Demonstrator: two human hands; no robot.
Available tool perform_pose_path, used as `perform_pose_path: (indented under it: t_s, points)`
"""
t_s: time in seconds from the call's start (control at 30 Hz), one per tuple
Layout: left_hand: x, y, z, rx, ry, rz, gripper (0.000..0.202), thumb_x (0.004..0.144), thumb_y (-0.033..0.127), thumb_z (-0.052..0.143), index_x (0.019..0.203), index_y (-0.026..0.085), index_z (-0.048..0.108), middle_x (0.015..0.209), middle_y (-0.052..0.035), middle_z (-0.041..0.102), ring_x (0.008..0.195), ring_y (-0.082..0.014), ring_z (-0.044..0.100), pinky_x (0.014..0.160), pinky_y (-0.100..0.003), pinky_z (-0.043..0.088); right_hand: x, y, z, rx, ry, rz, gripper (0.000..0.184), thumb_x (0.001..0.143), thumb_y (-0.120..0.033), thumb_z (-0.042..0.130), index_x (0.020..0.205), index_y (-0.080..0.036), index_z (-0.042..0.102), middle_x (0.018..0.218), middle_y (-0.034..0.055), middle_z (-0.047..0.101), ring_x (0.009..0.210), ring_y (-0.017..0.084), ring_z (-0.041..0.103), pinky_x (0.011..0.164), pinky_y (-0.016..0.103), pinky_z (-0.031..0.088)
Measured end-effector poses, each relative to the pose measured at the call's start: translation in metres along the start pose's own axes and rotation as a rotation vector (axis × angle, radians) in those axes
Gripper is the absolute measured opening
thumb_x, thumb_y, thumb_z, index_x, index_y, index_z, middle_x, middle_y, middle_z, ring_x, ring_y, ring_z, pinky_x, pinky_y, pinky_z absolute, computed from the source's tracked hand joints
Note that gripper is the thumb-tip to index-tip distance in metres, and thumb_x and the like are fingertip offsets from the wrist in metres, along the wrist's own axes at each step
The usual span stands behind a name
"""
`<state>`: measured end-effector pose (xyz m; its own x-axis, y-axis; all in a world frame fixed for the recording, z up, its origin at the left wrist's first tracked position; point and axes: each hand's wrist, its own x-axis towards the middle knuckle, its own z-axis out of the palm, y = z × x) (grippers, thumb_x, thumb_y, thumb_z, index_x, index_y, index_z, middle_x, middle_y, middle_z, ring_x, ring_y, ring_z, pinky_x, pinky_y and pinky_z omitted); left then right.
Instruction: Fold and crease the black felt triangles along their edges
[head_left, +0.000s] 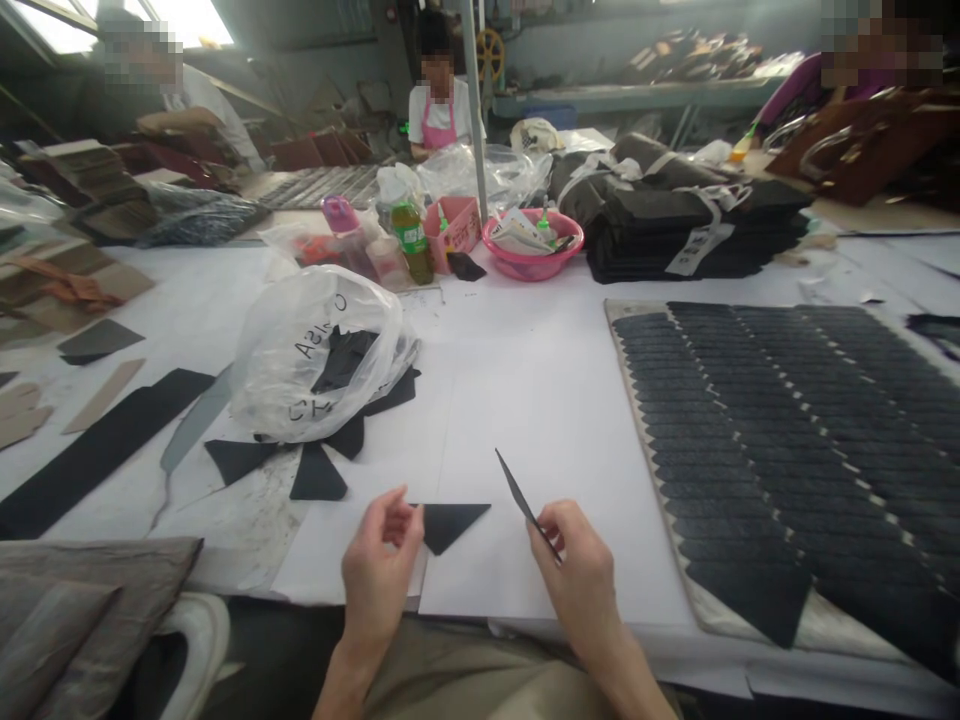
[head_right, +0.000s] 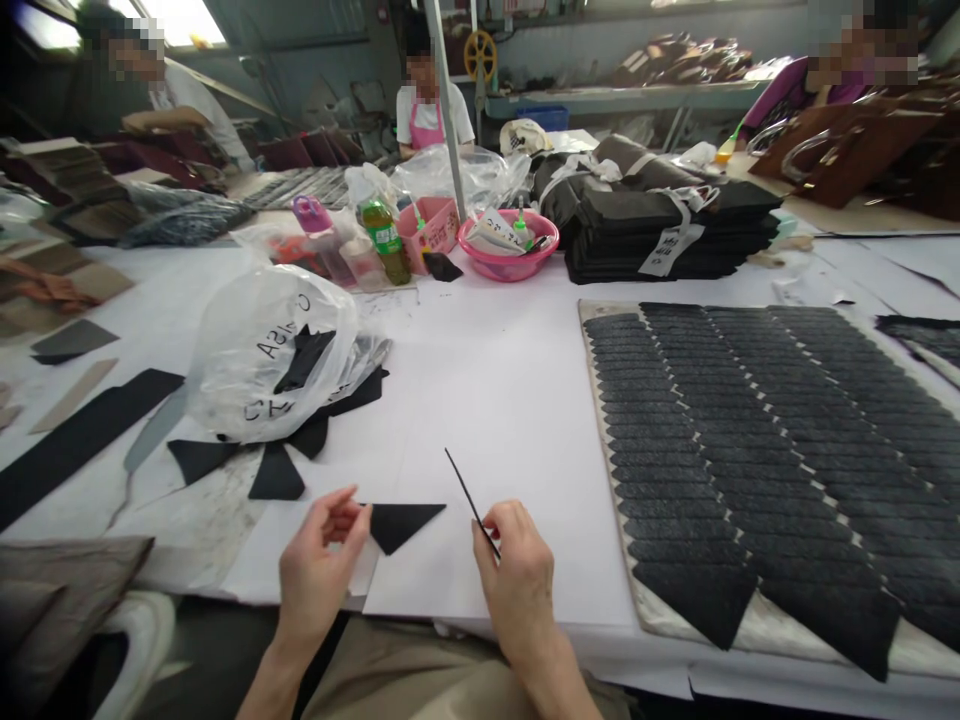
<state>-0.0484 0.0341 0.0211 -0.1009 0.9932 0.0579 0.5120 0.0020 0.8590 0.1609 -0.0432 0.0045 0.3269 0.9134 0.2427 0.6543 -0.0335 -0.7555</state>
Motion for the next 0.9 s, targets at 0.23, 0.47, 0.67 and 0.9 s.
perform_pose_path:
  t_s: [0.23,0.47,0.67,0.9]
  points:
    - [-0.04,0.046,0.045,-0.605,-0.602,-0.338,0.045,0.091,0.047,0.051,0.122,0.015,0.058,0.105,-0.0108,0.068,0.095,-0.0215,0.063,0.087,-0.034,0.049,-0.026,-0.022,0.007,-0.053,0.087,-0.355,0.016,0.089,-0.006,0.047,0.084,-0.02,0.053,0.082,0.0042,0.06,0.077,0.016,0.056,0.069,0.025,0.044]
    - [-0.041,0.04,0.046,-0.574,-0.701,-0.429,0.039,0.089,0.047,0.055,0.106,0.013,0.064,0.077,-0.0056,0.067,0.069,-0.0144,0.063,0.062,-0.022,0.047,-0.031,-0.011,-0.022,0.303,-0.381,-0.15,0.019,0.092,-0.039,0.056,0.094,-0.021,0.061,0.085,0.0024,0.061,0.067,0.013,0.056,0.06,0.023,0.044]
    - [-0.045,0.045,0.044,-0.581,-0.984,-0.441,0.039,0.091,0.047,0.052,0.105,0.012,0.06,0.075,-0.0071,0.067,0.053,-0.0112,0.062,0.05,-0.019,0.043,-0.004,-0.003,-0.033,0.557,-0.256,0.358,0.024,0.089,-0.042,0.059,0.092,-0.018,0.064,0.078,0.0011,0.064,0.065,0.012,0.056,0.06,0.023,0.044]
    - [-0.045,0.047,0.043,-0.496,-1.098,-0.417,0.036,0.09,0.046,0.053,0.099,0.012,0.061,0.071,-0.0061,0.067,0.049,-0.0105,0.062,0.048,-0.017,0.042,0.004,-0.001,-0.023,0.84,-0.359,0.515,0.032,0.083,-0.044,0.066,0.094,-0.015,0.066,0.074,0.0,0.062,0.056,0.009,0.052,0.05,0.02,0.038]
